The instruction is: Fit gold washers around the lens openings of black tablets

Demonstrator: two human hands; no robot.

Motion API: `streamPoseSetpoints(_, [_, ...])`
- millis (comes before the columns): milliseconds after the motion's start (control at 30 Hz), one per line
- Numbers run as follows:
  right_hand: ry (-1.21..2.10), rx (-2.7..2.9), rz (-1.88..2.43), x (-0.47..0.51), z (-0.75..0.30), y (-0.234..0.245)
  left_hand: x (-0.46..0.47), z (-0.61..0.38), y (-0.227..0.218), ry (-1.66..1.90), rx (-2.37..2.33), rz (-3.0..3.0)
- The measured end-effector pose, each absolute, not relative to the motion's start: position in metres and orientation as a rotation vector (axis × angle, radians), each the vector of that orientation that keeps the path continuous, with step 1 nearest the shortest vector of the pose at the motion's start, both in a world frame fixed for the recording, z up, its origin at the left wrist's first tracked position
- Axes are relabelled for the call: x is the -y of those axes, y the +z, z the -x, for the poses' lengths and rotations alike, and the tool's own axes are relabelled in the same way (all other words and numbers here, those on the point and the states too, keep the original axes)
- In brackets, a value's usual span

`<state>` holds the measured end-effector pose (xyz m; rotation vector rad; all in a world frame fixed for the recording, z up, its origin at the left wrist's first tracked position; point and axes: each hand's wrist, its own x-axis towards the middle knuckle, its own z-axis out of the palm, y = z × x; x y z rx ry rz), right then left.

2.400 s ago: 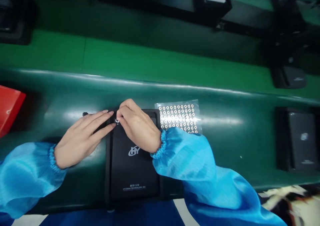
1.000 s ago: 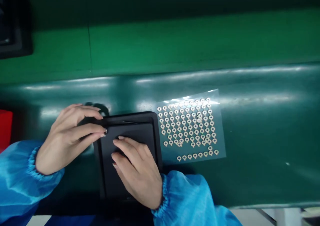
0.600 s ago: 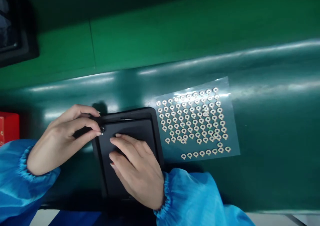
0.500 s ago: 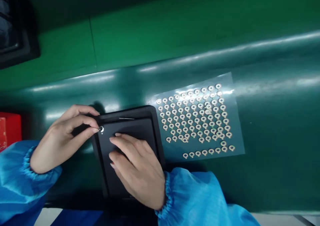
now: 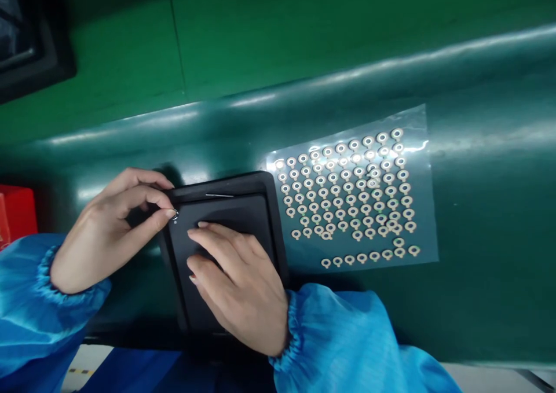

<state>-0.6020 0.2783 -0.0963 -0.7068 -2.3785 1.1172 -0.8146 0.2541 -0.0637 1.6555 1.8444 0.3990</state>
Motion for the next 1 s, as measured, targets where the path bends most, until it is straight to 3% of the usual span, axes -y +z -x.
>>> streamPoseSetpoints(333, [1.150, 2.339, 0.678, -0.280, 0.601, -0.097, -0.255, 0.819, -0.072, 0.452, -1.721, -1.596])
streamPoseSetpoints(567, [1.188, 2.138, 0.652, -0.278, 0.600, -0.093, -0.243, 0.812, -0.069, 0.398, -1.893, -1.612])
streamPoseSetpoints(800, [0.918, 1.826, 0.770, -0.279, 0.578, -0.081, -0.218, 0.794, -0.063, 0.862, -1.798, -1.090])
streamPoseSetpoints(867, [0.992, 1.659, 0.840, -0.274, 0.565, -0.083, -0.210, 0.789, -0.058, 0.980, -1.790, -0.892])
streamPoseSetpoints(1000, [1.438, 1.712, 1.049, -0.240, 0.530, -0.100, -0.184, 0.783, -0.049, 1.184, -1.812, -0.666])
